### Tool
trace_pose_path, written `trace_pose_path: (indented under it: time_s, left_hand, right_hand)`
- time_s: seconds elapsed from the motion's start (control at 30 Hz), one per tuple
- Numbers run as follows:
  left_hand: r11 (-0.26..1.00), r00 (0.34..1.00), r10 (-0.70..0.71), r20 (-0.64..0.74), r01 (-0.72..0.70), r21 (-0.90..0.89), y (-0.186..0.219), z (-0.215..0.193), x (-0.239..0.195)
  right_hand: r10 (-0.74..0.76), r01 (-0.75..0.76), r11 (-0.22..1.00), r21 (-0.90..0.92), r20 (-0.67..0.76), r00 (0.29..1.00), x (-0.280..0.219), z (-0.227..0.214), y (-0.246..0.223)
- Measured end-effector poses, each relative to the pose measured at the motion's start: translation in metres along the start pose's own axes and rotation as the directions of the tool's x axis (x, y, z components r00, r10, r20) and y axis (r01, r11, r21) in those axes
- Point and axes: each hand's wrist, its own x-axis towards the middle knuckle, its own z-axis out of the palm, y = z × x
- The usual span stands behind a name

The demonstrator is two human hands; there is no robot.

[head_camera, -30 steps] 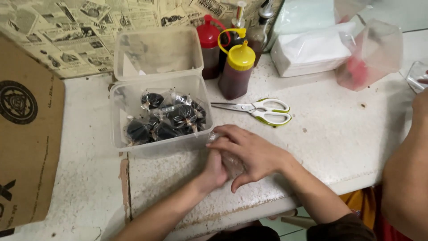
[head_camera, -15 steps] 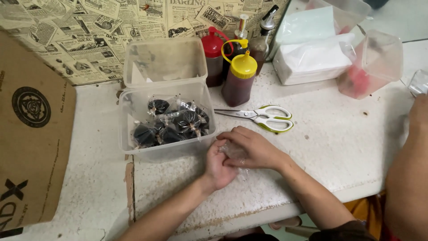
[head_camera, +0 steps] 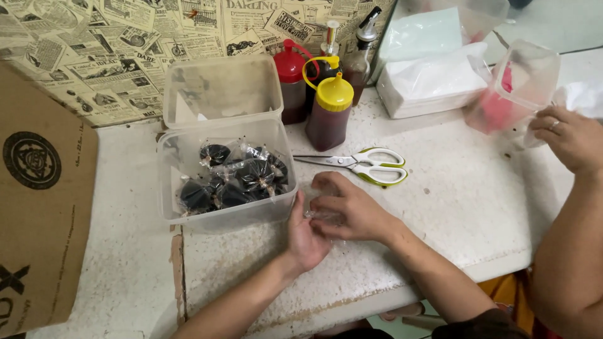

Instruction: The person packs small items into plastic bags, uses scissors to cut plastic wrap, and places the packed items into a plastic container on a table.

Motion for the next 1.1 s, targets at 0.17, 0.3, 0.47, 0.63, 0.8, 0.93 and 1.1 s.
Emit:
trace_pose_path:
  time_s: [0.17, 0.3, 0.47, 0.63, 0.8, 0.93, 1.1]
  left_hand:
    - [1.000, 0.998, 0.007, 0.059, -0.009, 0.021, -0.001, -0.014, 0.013]
    - [1.000, 0.996, -0.011, 0.093, 0.009, 0.020, -0.008, -0.037, 0.029]
    - [0.999, 0.993, -0.018, 0.119, 0.014, 0.034, -0.006, -0.027, 0.024]
    - [0.998, 0.990, -0.058, 0.126, 0.055, 0.023, 0.000, -0.025, 0.023]
    - [0.999, 0.988, -0.037, -0.149, 0.039, 0.011, -0.011, -0.071, 0.051]
    - [0.999, 0.991, -0.032, -0.129, 0.035, 0.018, -0.006, -0.065, 0.048]
    - [0.999, 0.997, -0.026, -0.073, 0.029, 0.033, 0.001, -0.051, 0.042]
  right_hand:
    - [-0.030, 0.034, 0.998, 0.054, -0.070, 0.997, 0.003, 0.002, 0.000]
    - [-0.026, 0.028, 0.998, 0.064, -0.036, 0.999, 0.001, 0.010, 0.003]
    - [0.059, -0.059, 0.997, 0.047, -0.013, 0.998, -0.008, 0.019, 0.019]
    - [-0.009, 0.010, 1.000, 0.028, -0.034, 0.999, 0.009, -0.002, -0.014]
    - [-0.146, 0.144, 0.989, 0.041, 0.049, 0.988, 0.006, -0.001, -0.001]
    - [-0.179, 0.180, 0.984, 0.006, 0.129, 0.975, 0.001, -0.004, 0.002]
    - [-0.175, 0.176, 0.984, 0.002, 0.147, 0.974, 0.001, -0.004, 0.004]
